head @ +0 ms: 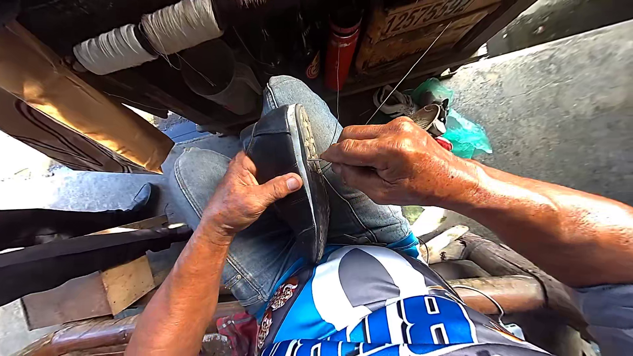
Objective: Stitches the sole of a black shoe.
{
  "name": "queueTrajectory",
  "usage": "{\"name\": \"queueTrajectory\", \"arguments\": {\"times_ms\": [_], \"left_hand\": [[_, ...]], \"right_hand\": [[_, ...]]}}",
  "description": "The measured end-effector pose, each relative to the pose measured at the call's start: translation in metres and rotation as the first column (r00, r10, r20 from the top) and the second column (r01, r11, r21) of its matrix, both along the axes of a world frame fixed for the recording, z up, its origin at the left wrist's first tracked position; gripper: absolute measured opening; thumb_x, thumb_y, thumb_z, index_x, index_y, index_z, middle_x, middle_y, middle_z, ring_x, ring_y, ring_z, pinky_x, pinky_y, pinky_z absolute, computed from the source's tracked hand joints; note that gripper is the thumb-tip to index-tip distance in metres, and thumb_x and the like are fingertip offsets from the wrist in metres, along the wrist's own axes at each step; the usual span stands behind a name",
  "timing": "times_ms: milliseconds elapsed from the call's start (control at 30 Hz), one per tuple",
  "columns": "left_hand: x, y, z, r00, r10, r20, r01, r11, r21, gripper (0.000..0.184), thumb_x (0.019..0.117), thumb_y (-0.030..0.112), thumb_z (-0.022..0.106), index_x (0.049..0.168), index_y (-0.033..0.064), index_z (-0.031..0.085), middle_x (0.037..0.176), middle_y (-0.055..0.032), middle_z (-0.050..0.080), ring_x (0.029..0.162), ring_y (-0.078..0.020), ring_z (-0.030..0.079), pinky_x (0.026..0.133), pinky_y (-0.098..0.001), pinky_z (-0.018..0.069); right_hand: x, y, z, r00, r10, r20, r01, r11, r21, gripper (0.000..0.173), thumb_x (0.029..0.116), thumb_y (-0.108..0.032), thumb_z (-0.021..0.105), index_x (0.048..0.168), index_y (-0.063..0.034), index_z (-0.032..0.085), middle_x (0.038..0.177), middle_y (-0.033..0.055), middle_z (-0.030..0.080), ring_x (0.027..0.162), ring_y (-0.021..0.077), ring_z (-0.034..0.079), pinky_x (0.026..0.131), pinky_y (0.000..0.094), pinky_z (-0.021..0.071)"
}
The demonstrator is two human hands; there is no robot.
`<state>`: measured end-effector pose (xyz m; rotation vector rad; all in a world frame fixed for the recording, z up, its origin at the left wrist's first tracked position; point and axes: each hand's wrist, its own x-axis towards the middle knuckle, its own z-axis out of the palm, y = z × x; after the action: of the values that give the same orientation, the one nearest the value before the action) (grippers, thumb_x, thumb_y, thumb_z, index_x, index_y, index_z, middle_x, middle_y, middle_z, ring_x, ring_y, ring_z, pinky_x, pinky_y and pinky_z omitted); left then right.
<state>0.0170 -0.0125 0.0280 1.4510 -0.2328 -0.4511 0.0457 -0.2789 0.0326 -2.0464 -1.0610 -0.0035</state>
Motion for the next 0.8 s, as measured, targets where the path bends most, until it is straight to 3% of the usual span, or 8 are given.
{"name": "queueTrajectory", "arguments": {"times_ms": [400, 600, 700, 800], "left_hand": [[0.005, -0.004, 0.005, 0.999, 0.007, 0.05, -0.011, 0.998, 0.066, 0.04, 0.0898, -0.002, 0.071, 0.125, 0.0075, 0.055, 0.106, -0.0019, 0.071, 0.093, -0.0104, 0.072, 0.082, -0.0268, 0.0625], [0.006, -0.005, 0.007, 0.997, 0.006, 0.081, -0.016, 0.993, 0.116, 0.042, 0.0897, -0.001, 0.072, 0.127, 0.0067, 0.054, 0.107, -0.0019, 0.071, 0.096, -0.0099, 0.071, 0.086, -0.027, 0.0618], [0.004, -0.005, 0.003, 0.999, 0.029, 0.04, -0.032, 0.998, 0.057, 0.043, 0.0897, -0.001, 0.072, 0.128, 0.007, 0.054, 0.108, -0.0038, 0.071, 0.096, -0.0121, 0.072, 0.085, -0.0287, 0.0622], [-0.002, -0.003, -0.004, 0.998, 0.057, -0.028, -0.059, 0.994, -0.088, 0.042, 0.09, 0.003, 0.074, 0.127, 0.0076, 0.054, 0.108, -0.0073, 0.071, 0.092, -0.0159, 0.072, 0.079, -0.0328, 0.0639]], "right_hand": [[0.012, 0.015, 0.008, 0.993, 0.056, 0.102, -0.043, 0.991, -0.127, 0.021, 0.0958, -0.008, 0.052, 0.095, -0.0052, 0.072, 0.074, 0.0058, 0.057, 0.056, 0.0185, 0.054, 0.045, 0.0349, 0.0355], [0.011, 0.03, 0.012, 0.998, -0.008, 0.065, 0.019, 0.985, -0.169, 0.016, 0.0966, -0.012, 0.052, 0.089, -0.0065, 0.066, 0.075, 0.0056, 0.059, 0.059, 0.0191, 0.058, 0.048, 0.0356, 0.0407], [0.01, 0.035, 0.017, 0.998, -0.021, 0.052, 0.031, 0.978, -0.207, 0.014, 0.0946, -0.012, 0.053, 0.087, -0.0072, 0.063, 0.074, 0.0053, 0.056, 0.058, 0.0192, 0.056, 0.047, 0.0354, 0.0396], [0.006, 0.031, 0.015, 0.999, -0.004, 0.032, 0.008, 0.993, -0.121, 0.017, 0.0958, -0.011, 0.053, 0.085, -0.0074, 0.065, 0.073, 0.0034, 0.054, 0.058, 0.0154, 0.054, 0.047, 0.032, 0.0382]]}}
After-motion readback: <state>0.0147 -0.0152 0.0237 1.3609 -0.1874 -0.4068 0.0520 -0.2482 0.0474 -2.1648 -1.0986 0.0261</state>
